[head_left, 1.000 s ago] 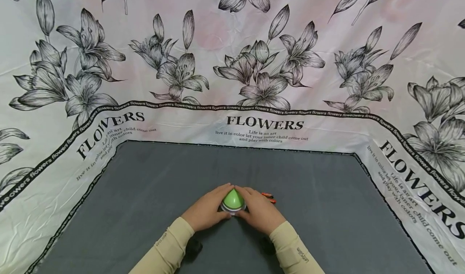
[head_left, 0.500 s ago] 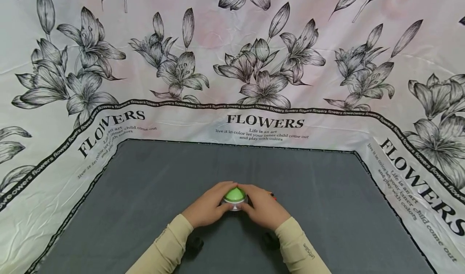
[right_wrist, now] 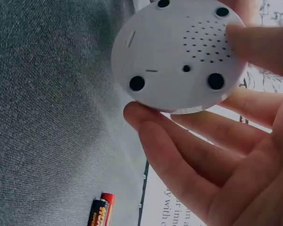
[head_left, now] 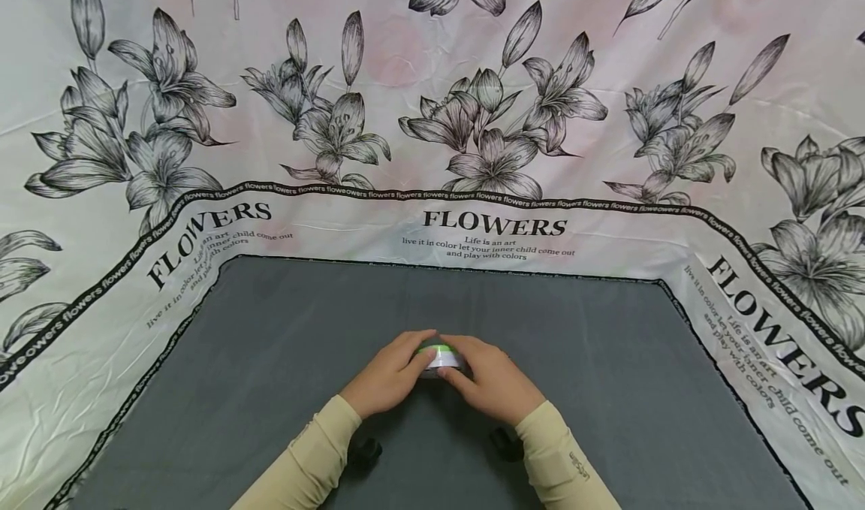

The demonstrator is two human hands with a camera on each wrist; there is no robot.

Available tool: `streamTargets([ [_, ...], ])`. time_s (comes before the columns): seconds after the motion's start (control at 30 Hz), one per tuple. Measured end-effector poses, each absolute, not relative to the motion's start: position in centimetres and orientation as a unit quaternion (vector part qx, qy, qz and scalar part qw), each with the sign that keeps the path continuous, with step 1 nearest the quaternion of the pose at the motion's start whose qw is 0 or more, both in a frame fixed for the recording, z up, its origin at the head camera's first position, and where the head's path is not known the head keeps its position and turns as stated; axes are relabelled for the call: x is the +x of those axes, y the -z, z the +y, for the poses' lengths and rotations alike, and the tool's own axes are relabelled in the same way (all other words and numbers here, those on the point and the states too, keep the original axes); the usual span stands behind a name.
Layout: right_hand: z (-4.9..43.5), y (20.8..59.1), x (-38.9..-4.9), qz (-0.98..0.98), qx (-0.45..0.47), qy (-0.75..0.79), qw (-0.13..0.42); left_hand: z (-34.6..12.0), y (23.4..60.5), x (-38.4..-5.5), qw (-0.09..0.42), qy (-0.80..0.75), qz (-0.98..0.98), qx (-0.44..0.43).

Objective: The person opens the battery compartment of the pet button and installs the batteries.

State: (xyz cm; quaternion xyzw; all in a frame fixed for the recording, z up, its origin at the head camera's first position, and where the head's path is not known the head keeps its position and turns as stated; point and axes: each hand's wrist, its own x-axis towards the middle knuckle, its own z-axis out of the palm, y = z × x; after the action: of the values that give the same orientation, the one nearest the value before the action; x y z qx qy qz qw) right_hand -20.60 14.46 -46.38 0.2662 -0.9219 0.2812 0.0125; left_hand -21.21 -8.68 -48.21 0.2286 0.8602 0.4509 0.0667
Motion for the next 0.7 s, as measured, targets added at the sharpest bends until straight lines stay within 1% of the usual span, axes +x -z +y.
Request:
streamTargets([
  [0.2, 14.22, 46.57, -20.76, -0.925, 0.261, -0.275, 0.027, -8.46, 48.17, -21.18, 0.080, -0.439, 0.867, 0.220],
  [0.37, 13.99, 46.75, -20.77, -0.931, 0.261, -0.252, 0.041, -8.60, 48.25, -21.21, 0.103, -0.401, 0.882, 0.227],
  [0.47, 13.91, 46.87, -20.76, -0.935, 0.255, -0.244, 0.046, -8.62, 48.44, -21.25, 0.105, -0.385, 0.886, 0.237],
  [0.7, 13.81, 46.99, -20.74, -0.938, 0.242, -0.247, 0.034, -8.62, 49.07, -21.37, 0.113, -0.380, 0.885, 0.243],
])
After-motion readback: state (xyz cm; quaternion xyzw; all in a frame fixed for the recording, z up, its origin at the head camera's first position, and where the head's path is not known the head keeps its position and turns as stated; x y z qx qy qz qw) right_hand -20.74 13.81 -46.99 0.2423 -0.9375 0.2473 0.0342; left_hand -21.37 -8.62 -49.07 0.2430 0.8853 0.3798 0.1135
